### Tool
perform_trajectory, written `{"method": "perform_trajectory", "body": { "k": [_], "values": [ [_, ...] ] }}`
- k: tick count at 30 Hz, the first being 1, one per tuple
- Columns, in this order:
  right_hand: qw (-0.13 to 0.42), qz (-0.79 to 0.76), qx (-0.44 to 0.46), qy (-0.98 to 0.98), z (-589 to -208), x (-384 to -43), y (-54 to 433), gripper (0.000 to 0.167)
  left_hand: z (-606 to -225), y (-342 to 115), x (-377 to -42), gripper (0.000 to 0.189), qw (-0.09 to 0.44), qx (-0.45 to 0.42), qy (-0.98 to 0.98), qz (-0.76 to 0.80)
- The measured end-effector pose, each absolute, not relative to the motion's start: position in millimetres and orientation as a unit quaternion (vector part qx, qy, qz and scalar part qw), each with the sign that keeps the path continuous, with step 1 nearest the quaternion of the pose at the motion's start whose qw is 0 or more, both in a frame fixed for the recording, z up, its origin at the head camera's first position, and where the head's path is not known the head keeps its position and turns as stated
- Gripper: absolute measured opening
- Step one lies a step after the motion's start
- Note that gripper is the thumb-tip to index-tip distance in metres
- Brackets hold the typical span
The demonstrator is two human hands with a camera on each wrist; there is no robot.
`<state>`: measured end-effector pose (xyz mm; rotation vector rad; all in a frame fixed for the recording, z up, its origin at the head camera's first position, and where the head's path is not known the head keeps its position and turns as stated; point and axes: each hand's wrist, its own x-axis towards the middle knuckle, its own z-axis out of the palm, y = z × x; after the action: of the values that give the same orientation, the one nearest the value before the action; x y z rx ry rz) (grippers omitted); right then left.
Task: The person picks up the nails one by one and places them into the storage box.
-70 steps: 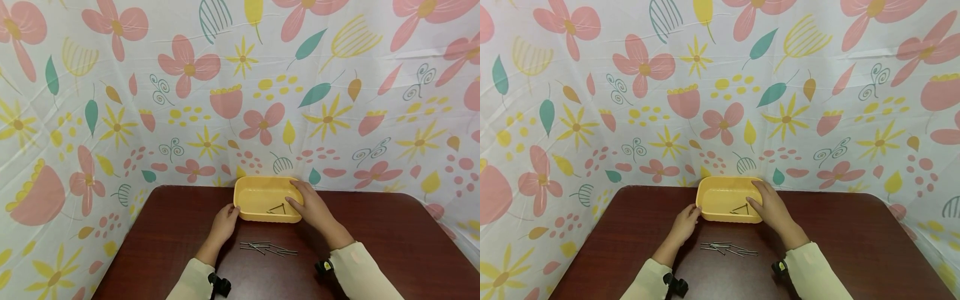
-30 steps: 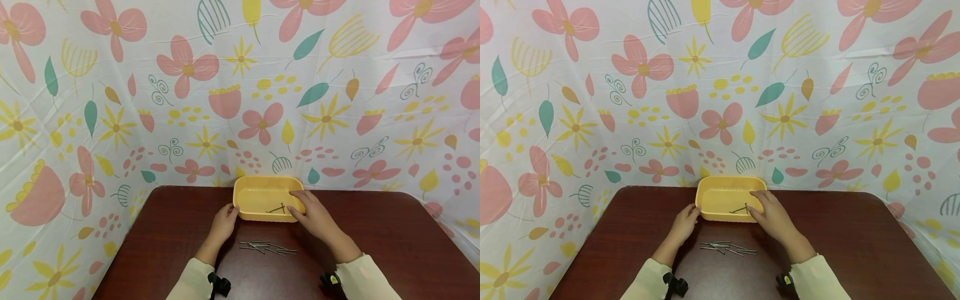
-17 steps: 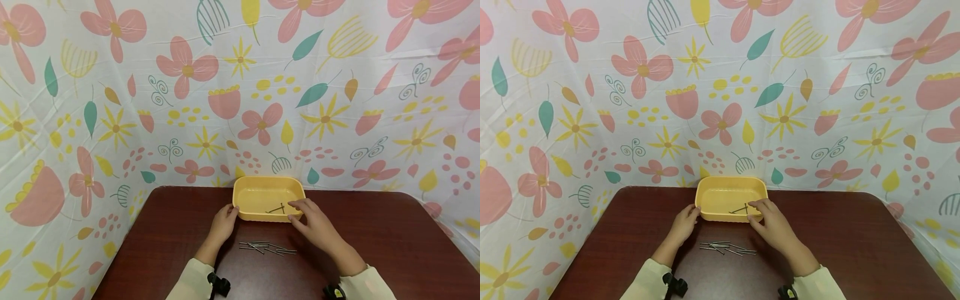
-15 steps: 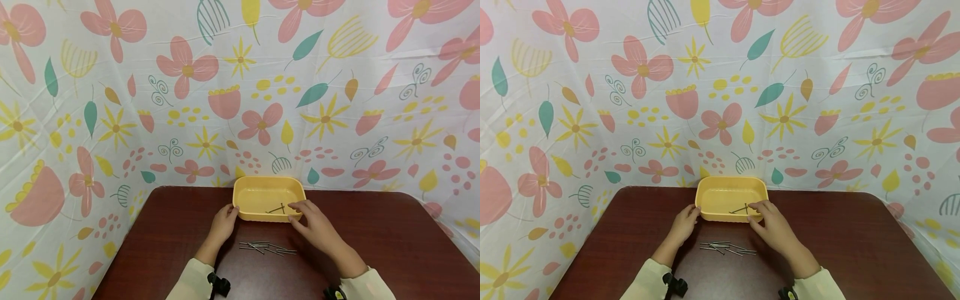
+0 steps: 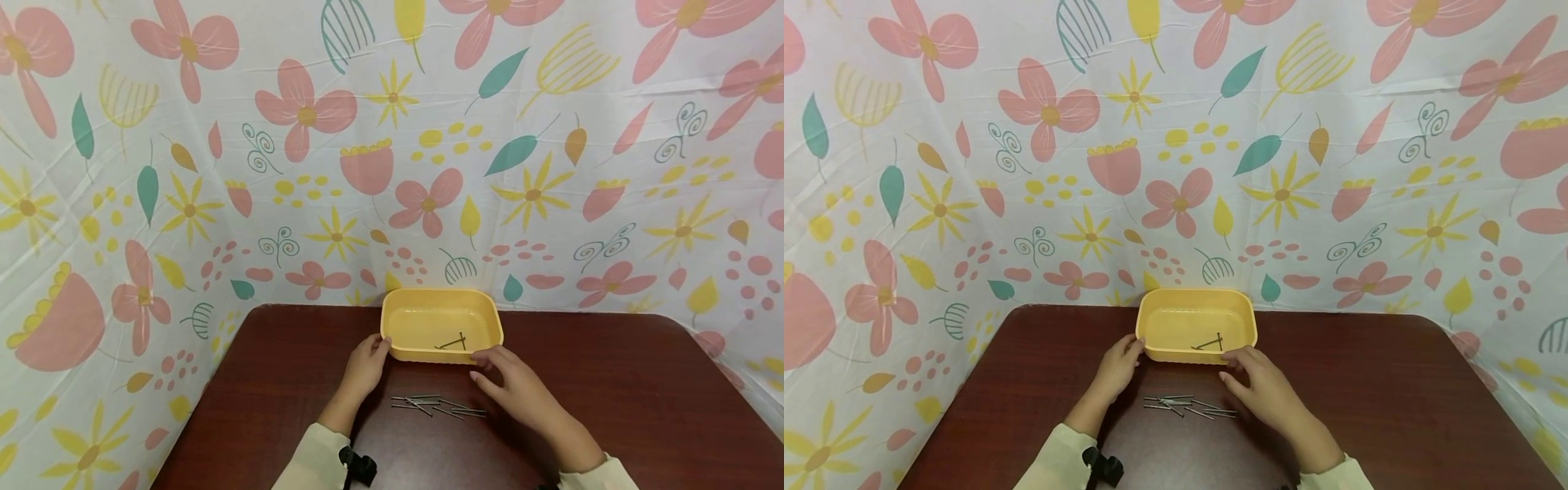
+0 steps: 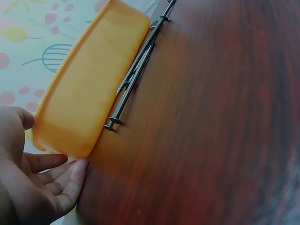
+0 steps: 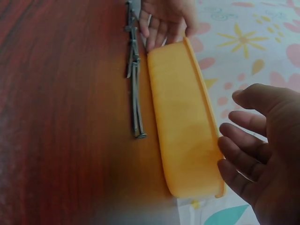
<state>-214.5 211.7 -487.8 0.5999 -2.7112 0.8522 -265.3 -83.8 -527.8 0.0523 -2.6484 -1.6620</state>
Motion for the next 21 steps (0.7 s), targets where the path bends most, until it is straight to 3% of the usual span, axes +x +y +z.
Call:
{"method": "perform_trajectory", "body": {
  "k": [12, 21],
  "values": [
    [0.057, 0.288, 0.263, -0.919, -492.8, -210.1, 213.2, 0.02, -528.2, -83.8, -266.1, 0.061, 0.008, 0.016, -0.848, -0.53],
    [-0.042, 0.28, 0.258, -0.924, -496.4, -209.1, 215.8, 0.027, -526.2, -84.1, -264.6, 0.061, 0.007, 0.015, -0.85, -0.527]
  ]
}}
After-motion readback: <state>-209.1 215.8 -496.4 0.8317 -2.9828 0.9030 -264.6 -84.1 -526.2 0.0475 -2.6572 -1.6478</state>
